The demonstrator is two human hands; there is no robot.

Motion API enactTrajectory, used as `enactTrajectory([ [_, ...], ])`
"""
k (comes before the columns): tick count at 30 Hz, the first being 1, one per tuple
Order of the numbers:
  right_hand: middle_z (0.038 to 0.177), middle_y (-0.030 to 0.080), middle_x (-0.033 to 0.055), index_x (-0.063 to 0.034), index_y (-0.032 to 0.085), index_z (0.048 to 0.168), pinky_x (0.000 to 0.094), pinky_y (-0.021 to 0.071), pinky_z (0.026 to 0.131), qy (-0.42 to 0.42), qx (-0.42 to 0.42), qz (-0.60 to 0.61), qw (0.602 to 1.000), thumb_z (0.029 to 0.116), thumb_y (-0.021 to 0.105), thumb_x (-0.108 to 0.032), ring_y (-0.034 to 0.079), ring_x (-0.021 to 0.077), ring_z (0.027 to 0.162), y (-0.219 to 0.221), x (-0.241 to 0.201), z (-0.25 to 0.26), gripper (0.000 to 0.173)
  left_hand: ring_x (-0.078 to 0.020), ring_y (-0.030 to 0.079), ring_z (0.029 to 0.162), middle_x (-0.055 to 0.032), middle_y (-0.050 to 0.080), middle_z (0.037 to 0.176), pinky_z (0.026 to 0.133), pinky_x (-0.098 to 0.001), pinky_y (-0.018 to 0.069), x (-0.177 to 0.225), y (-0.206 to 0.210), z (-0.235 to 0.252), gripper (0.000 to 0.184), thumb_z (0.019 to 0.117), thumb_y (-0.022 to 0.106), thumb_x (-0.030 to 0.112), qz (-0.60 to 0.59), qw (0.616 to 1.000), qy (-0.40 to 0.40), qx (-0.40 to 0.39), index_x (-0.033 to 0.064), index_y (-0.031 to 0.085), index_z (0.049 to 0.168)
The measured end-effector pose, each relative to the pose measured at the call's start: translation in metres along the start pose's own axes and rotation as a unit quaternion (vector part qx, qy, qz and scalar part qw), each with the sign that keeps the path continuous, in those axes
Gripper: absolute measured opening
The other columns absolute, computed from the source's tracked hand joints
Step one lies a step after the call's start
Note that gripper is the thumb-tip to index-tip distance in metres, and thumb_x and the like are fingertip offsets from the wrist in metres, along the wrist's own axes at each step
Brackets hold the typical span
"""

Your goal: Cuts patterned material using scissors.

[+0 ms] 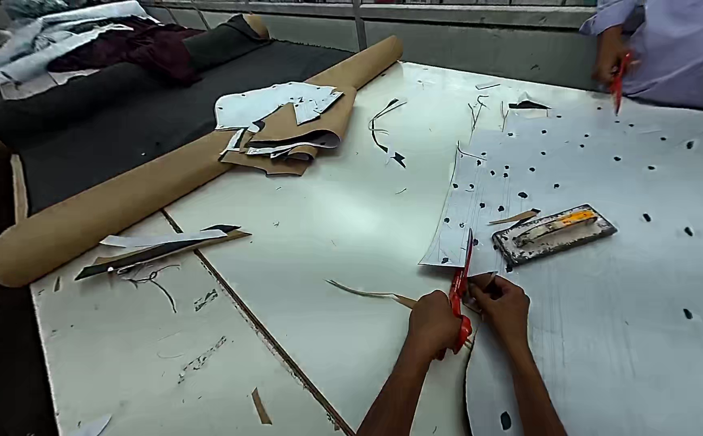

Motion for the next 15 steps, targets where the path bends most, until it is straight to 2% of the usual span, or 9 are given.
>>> enactTrajectory([
  [7, 0.064, 0.062, 0.005, -0.0046, 0.068, 0.078, 0.0388, 0.0483, 0.053, 0.006, 0.0, 0.009, 1.0, 0.0839, 0.081, -0.009, 0.057, 0.0158, 0.052, 0.001, 0.004, 0.002, 0.015, -0.0207, 0.067, 0.08, -0.0119, 0.068, 0.09, 0.076, -0.0409, 0.0555, 0.011, -0.01, 0.014, 0.024, 0.0981, 0.066, 0.023, -0.001, 1.0, 0.014, 0.006, -0.0006, 0.064, 0.101],
  [15, 0.063, 0.061, 0.0038, -0.0054, 0.068, 0.077, 0.0373, 0.048, 0.052, 0.013, -0.001, 0.023, 1.0, 0.0838, 0.079, -0.007, 0.056, 0.015, 0.051, 0.002, 0.006, 0.002, 0.013, -0.023, 0.068, 0.086, -0.014, 0.069, 0.096, 0.079, -0.0435, 0.0557, 0.011, -0.013, 0.018, 0.024, 0.0977, 0.066, 0.021, 0.014, 1.0, 0.003, 0.001, -0.0017, 0.065, 0.105],
])
Point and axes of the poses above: each hand's wrist, its own z-axis towards the middle knuckle, its own y-axis out of the palm, x = y × z, the point moved 8 cm from there along z, towards the middle knuckle
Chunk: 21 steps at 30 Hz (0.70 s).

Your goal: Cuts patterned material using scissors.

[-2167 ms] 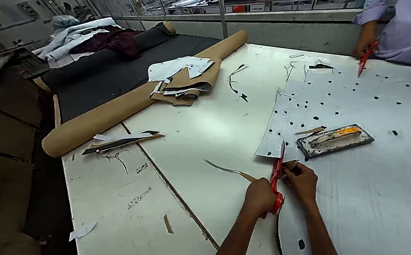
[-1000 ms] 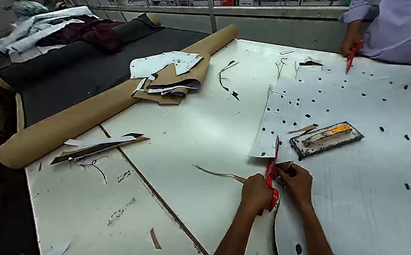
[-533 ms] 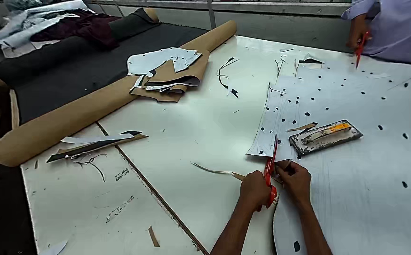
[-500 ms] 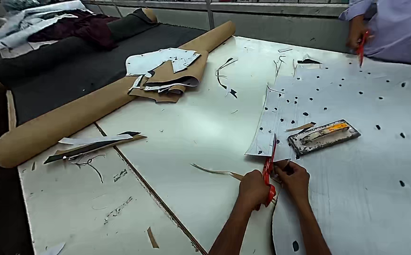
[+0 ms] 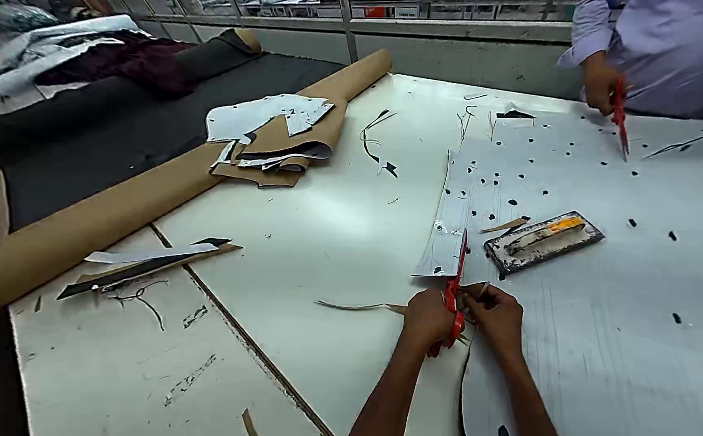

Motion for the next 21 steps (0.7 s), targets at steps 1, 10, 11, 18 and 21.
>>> enactTrajectory([
  [1, 0.063, 0.061, 0.0035, -0.0058, 0.068, 0.077, 0.037, 0.0477, 0.052, -0.002, 0.001, -0.003, 1.0, 0.0834, 0.079, -0.007, 0.055, 0.0147, 0.051, 0.0, 0.0, 0.0, 0.013, -0.0235, 0.068, 0.087, -0.0145, 0.069, 0.096, 0.08, -0.0438, 0.0556, 0.0, 0.0, 0.0, 0.024, 0.0973, 0.067, 0.021, 0.004, 1.0, -0.002, 0.001, -0.0021, 0.065, 0.105],
  [10, 0.065, 0.064, 0.0045, -0.0049, 0.07, 0.079, 0.0375, 0.0492, 0.053, 0.004, -0.002, -0.001, 1.0, 0.0829, 0.081, -0.008, 0.057, 0.0148, 0.053, 0.001, 0.001, 0.001, 0.012, -0.0224, 0.068, 0.084, -0.0134, 0.069, 0.094, 0.079, -0.0429, 0.0563, -0.006, 0.002, 0.008, 0.025, 0.0942, 0.07, 0.02, -0.021, 1.0, 0.014, 0.004, -0.0016, 0.064, 0.105],
  [11, 0.065, 0.064, 0.0044, -0.0052, 0.07, 0.08, 0.0381, 0.0499, 0.053, 0.005, -0.004, -0.002, 1.0, 0.083, 0.081, -0.008, 0.058, 0.0152, 0.052, 0.001, 0.001, 0.001, 0.012, -0.0228, 0.068, 0.086, -0.0139, 0.069, 0.096, 0.081, -0.0433, 0.0563, -0.004, 0.001, 0.008, 0.026, 0.0954, 0.069, 0.021, -0.016, 1.0, 0.014, -0.002, -0.0019, 0.064, 0.107],
  [18, 0.065, 0.064, 0.004, -0.0053, 0.07, 0.08, 0.0369, 0.0507, 0.053, 0.012, -0.009, 0.01, 1.0, 0.0835, 0.079, -0.007, 0.059, 0.0148, 0.052, 0.002, 0.003, 0.002, 0.01, -0.0216, 0.067, 0.083, -0.0132, 0.068, 0.096, 0.077, -0.0418, 0.056, 0.007, -0.007, 0.012, 0.028, 0.0983, 0.067, 0.024, -0.001, 1.0, 0.019, -0.007, -0.0014, 0.063, 0.11],
  [21, 0.063, 0.063, 0.0034, -0.0056, 0.069, 0.078, 0.0358, 0.0509, 0.052, 0.006, -0.004, 0.011, 1.0, 0.0824, 0.08, -0.007, 0.058, 0.014, 0.051, 0.001, 0.003, 0.002, 0.012, -0.0203, 0.068, 0.082, -0.0118, 0.069, 0.095, 0.077, -0.0403, 0.0564, 0.006, -0.005, 0.017, 0.027, 0.0979, 0.067, 0.023, -0.014, 1.0, 0.021, -0.012, -0.0009, 0.063, 0.11],
])
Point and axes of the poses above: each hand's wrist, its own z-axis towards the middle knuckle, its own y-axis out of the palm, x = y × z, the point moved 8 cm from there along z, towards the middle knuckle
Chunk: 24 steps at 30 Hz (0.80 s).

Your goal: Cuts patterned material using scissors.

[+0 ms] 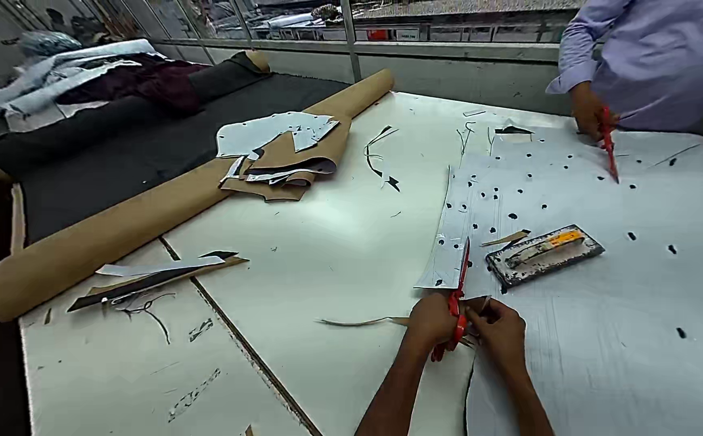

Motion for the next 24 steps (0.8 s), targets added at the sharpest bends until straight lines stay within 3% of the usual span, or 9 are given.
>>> enactTrajectory([
  [6, 0.063, 0.063, 0.0007, -0.0076, 0.07, 0.078, 0.0351, 0.0491, 0.053, -0.007, 0.001, -0.01, 1.0, 0.0811, 0.078, -0.01, 0.058, 0.0119, 0.052, -0.0001, -0.0009, -0.0005, 0.01, -0.0205, 0.068, 0.08, -0.0116, 0.069, 0.093, 0.076, -0.0417, 0.0565, -0.0005, -0.001, 0.0055, 0.025, 0.0974, 0.067, 0.022, -0.013, 1.0, 0.009, 0.004, -0.0003, 0.064, 0.109],
  [14, 0.062, 0.062, 0.0005, -0.007, 0.068, 0.075, 0.0332, 0.0467, 0.052, -0.017, 0.011, -0.016, 1.0, 0.0806, 0.08, -0.009, 0.054, 0.0102, 0.051, -0.0018, -0.0035, -0.0013, 0.013, -0.0242, 0.069, 0.088, -0.0159, 0.068, 0.102, 0.081, -0.0439, 0.0567, 0.0048, 0.002, 0.0017, 0.026, 0.0982, 0.065, 0.019, -0.011, 1.0, 0.004, 0.008, -0.0025, 0.063, 0.113],
  [24, 0.061, 0.061, 0.0003, -0.0076, 0.068, 0.075, 0.0332, 0.0472, 0.051, -0.006, 0.006, -0.011, 1.0, 0.0806, 0.08, -0.008, 0.055, 0.0103, 0.05, -0.0013, -0.0016, -0.0008, 0.013, -0.0194, 0.067, 0.078, -0.0115, 0.068, 0.092, 0.073, -0.0388, 0.0562, 0.003, 0.0019, 0.0038, 0.022, 0.0969, 0.067, 0.019, -0.021, 1.0, 0.004, 0.006, -0.0008, 0.064, 0.106],
])
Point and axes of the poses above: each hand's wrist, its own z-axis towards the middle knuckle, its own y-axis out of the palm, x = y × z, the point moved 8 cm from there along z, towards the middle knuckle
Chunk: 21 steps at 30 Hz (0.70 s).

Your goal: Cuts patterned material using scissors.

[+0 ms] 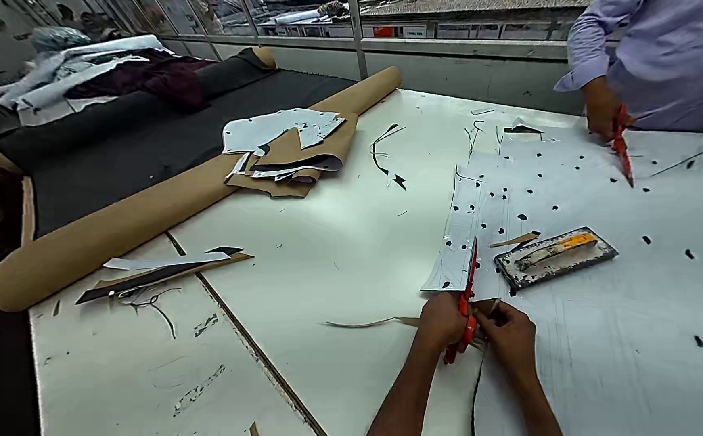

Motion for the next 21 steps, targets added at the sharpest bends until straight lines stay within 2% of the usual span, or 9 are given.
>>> enactTrajectory([
  [4, 0.061, 0.061, 0.0, -0.008, 0.067, 0.075, 0.033, 0.0469, 0.051, -0.006, 0.003, 0.003, 1.0, 0.0809, 0.079, -0.009, 0.054, 0.0106, 0.05, 0.0, 0.001, 0.0, 0.013, -0.0186, 0.067, 0.076, -0.0113, 0.068, 0.091, 0.072, -0.0375, 0.0567, -0.003, 0.001, 0.003, 0.021, 0.0965, 0.068, 0.018, -0.017, 1.0, -0.001, -0.002, -0.001, 0.063, 0.105],
  [8, 0.061, 0.062, -0.0001, -0.0084, 0.068, 0.075, 0.0336, 0.0471, 0.052, -0.003, 0.002, 0.0, 1.0, 0.08, 0.08, -0.009, 0.055, 0.0106, 0.05, 0.001, 0.002, 0.001, 0.013, -0.0208, 0.068, 0.081, -0.0135, 0.068, 0.095, 0.076, -0.0399, 0.0574, -0.006, 0.0, 0.005, 0.025, 0.095, 0.069, 0.016, -0.03, 1.0, -0.001, 0.001, -0.002, 0.061, 0.11],
  [11, 0.061, 0.06, -0.0011, -0.0093, 0.067, 0.074, 0.0337, 0.0468, 0.051, -0.008, 0.004, -0.009, 1.0, 0.0796, 0.079, -0.011, 0.055, 0.0103, 0.05, 0.001, 0.003, 0.001, 0.013, -0.0211, 0.068, 0.081, -0.0126, 0.068, 0.094, 0.075, -0.0413, 0.0567, -0.005, 0.0, 0.004, 0.024, 0.0947, 0.069, 0.018, -0.019, 1.0, 0.009, -0.002, -0.0013, 0.063, 0.107],
  [16, 0.065, 0.064, -0.0021, -0.0082, 0.072, 0.081, 0.0312, 0.047, 0.053, -0.021, 0.003, -0.011, 1.0, 0.0797, 0.077, -0.014, 0.055, 0.0072, 0.053, 0.001, 0.003, 0.0, 0.008, -0.0274, 0.068, 0.094, -0.0174, 0.068, 0.104, 0.085, -0.0481, 0.0552, 0.005, -0.002, -0.005, 0.028, 0.096, 0.068, 0.019, -0.006, 1.0, 0.025, -0.01, -0.0021, 0.063, 0.114],
  [18, 0.065, 0.064, -0.0032, -0.0092, 0.071, 0.081, 0.0314, 0.0466, 0.053, -0.024, 0.008, -0.01, 1.0, 0.0778, 0.076, -0.017, 0.055, 0.0064, 0.052, -0.001, 0.005, -0.001, 0.01, -0.0263, 0.068, 0.091, -0.0163, 0.068, 0.102, 0.082, -0.0468, 0.0547, 0.013, -0.004, -0.008, 0.024, 0.0985, 0.064, 0.019, 0.012, 0.999, 0.03, -0.011, -0.0012, 0.065, 0.111],
  [21, 0.065, 0.064, -0.0052, -0.0097, 0.072, 0.083, 0.0285, 0.0458, 0.052, -0.025, 0.009, -0.016, 1.0, 0.076, 0.075, -0.019, 0.054, 0.0035, 0.052, -0.003, 0.004, -0.002, 0.012, -0.0282, 0.067, 0.097, -0.0181, 0.067, 0.106, 0.086, -0.048, 0.0539, 0.019, -0.008, -0.008, 0.023, 0.1001, 0.061, 0.018, 0.029, 0.999, 0.03, -0.015, -0.0021, 0.065, 0.11],
])
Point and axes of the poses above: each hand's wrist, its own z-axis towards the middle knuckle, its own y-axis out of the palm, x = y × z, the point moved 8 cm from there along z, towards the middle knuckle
